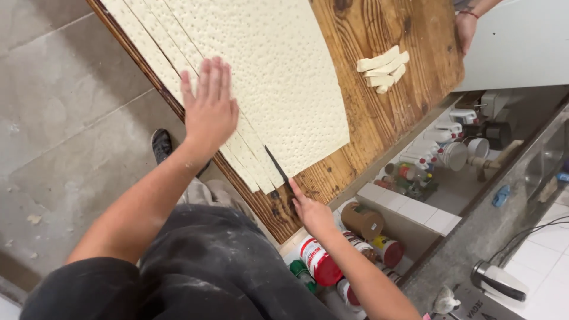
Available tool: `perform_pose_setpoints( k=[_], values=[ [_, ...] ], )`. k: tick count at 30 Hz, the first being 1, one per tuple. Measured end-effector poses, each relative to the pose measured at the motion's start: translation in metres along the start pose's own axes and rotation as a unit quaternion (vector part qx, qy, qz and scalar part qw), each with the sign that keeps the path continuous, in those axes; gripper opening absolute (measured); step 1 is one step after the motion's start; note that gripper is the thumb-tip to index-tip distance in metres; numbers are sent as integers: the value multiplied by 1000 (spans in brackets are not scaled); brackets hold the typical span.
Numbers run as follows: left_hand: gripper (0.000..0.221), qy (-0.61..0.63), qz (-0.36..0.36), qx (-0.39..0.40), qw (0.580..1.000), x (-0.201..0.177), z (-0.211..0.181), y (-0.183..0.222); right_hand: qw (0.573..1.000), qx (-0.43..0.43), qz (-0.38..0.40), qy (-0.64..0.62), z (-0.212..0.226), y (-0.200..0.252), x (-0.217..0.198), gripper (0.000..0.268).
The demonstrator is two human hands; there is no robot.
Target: Slicing a large sheet of dough into thin strips using a knife on a wooden workbench
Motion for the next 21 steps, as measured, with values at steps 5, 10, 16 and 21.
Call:
perform_pose_setpoints(
  k=[5,10,16,21],
  values=[
    [70,-24,73,93,993,41,-46,51,996,-22,-7,-91,-15,-6,11,62],
    [67,-116,120,89,982,53,-43,60,998,2,58,-4,-27,43,11,59],
    [68,-46,172,87,980,39,-43,54,999,32,-34,-12,-65,65,110,67],
    [65,34,160,88,983,-1,-14,49,986,62,-101,-118,-46,22,98,72]
  ],
)
Point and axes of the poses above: each hand's wrist, its own y-axis away from the middle knuckle, its own x-axis out of the palm, z = x × y, the point moved 5 cm from there along -y, towards the middle knuckle, and after that the axes turned 15 degrees about y, right-handed, at the moved point
